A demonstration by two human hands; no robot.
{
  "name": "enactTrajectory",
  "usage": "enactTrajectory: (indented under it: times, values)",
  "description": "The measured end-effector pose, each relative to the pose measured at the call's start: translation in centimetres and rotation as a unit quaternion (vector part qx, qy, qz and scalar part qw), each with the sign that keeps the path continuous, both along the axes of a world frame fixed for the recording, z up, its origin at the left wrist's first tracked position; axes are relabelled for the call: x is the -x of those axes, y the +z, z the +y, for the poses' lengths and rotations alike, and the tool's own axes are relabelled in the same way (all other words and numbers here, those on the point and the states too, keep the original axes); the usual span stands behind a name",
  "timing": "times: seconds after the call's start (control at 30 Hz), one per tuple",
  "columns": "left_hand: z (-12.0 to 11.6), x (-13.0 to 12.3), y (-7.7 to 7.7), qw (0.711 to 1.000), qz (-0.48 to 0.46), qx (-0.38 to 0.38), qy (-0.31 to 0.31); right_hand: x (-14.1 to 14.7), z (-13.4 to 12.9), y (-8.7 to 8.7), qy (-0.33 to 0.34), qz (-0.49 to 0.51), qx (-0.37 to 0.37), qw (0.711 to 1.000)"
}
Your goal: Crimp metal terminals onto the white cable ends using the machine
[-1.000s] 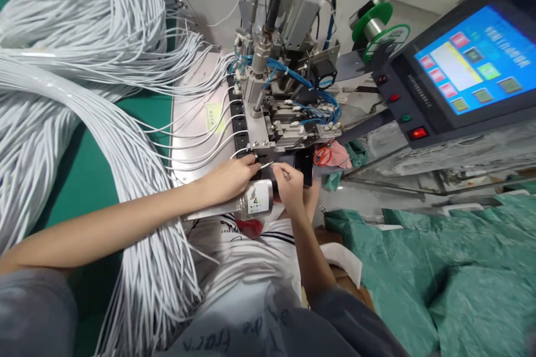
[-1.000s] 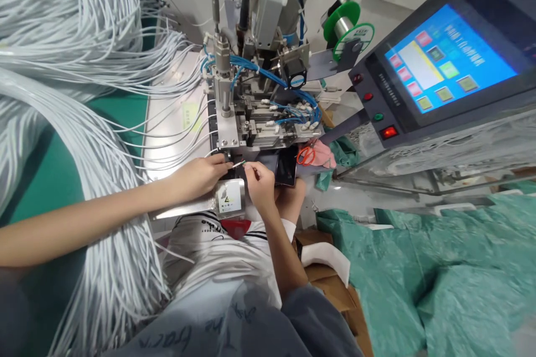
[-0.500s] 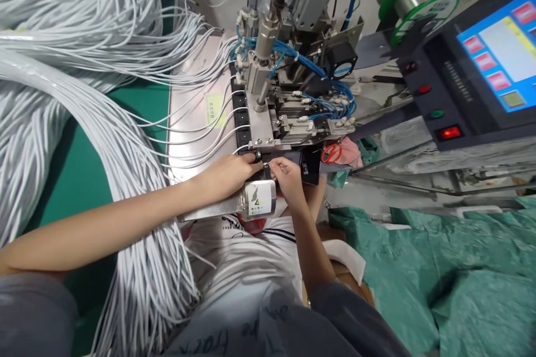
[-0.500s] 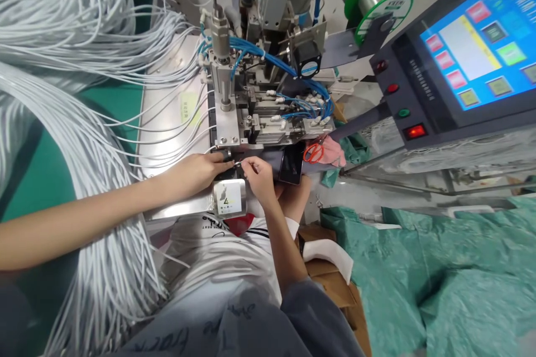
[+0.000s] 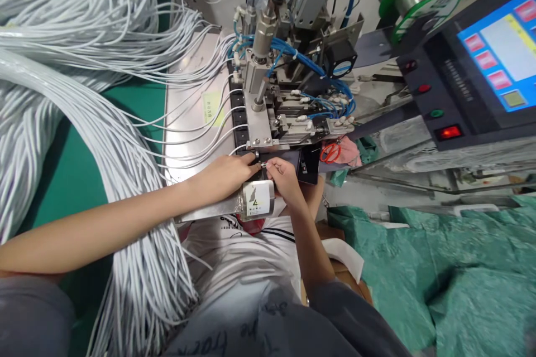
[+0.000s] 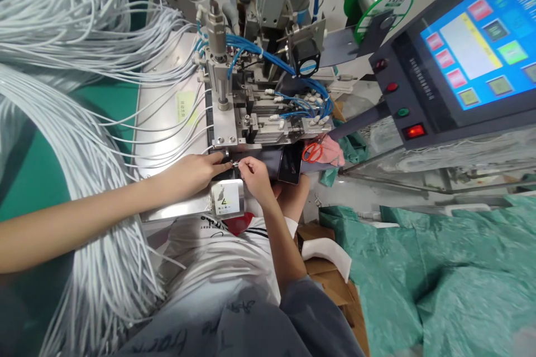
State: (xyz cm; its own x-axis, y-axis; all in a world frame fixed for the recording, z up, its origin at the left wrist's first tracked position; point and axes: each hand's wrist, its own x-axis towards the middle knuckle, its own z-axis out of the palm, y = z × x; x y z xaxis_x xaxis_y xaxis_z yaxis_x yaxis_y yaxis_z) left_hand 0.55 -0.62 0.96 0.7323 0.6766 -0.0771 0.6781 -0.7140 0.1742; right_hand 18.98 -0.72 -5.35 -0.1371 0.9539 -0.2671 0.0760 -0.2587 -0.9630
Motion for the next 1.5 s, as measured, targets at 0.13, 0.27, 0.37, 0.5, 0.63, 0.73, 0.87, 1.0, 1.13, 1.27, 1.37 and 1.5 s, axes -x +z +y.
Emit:
enactTrajectory:
  times: [0.13,0.27,0.37,0.5,0.63,0.73,0.87,1.0,1.13,1.27,1.37,1.5]
  values:
    - [0.0,0.0,0.2,1.0,0.01,0.003,-0.008,0.2,0.0,0.1,-0.025,0.002,-0.01,1.0]
    - [0.0,-0.1,0.4,1.0,0.022,0.005,-0.011,0.5,0.4,0.1,-0.03,-0.025,-0.055,0.998]
    - [0.0,-0.2,0.5,0.999,0.03,0.009,-0.011,0.6,0.5,0.0,-0.046,-0.032,-0.065,0.996]
    - [0.0,-0.2,0.5,0.999,0.031,0.012,-0.011,0.7,0.4,-0.1,-0.055,-0.002,-0.025,0.998]
    - [0.0,-0.2,0.4,1.0,0.018,0.003,0.014,0.7,0.5,-0.4,0.0,0.049,0.034,0.998]
    - [-0.1,-0.3,0.4,0.999,0.016,-0.002,0.032,0.6,0.5,-0.9,0.025,0.05,0.022,0.998]
    - [-0.4,-0.3,0.9,0.998,0.024,-0.005,0.056,0.4,0.5,-1.7,0.036,0.004,-0.032,0.999]
    - [-0.9,-0.2,1.6,0.995,0.056,-0.011,0.079,0.1,0.6,-2.0,0.046,-0.018,-0.063,0.997]
    - [-1.1,-0.2,1.6,0.995,0.061,-0.014,0.073,0.1,0.7,-2.0,0.05,-0.01,-0.076,0.996]
    - [-1.0,-0.2,1.1,0.997,0.046,-0.018,0.063,0.1,0.7,-2.0,0.05,-0.01,-0.076,0.996]
    - [-1.0,-0.2,0.9,0.997,0.048,-0.028,0.057,0.1,0.7,-2.0,0.051,-0.01,-0.073,0.996]
    - [-1.0,-0.1,0.9,0.997,0.047,-0.028,0.054,0.0,0.7,-2.0,0.053,-0.008,-0.067,0.996]
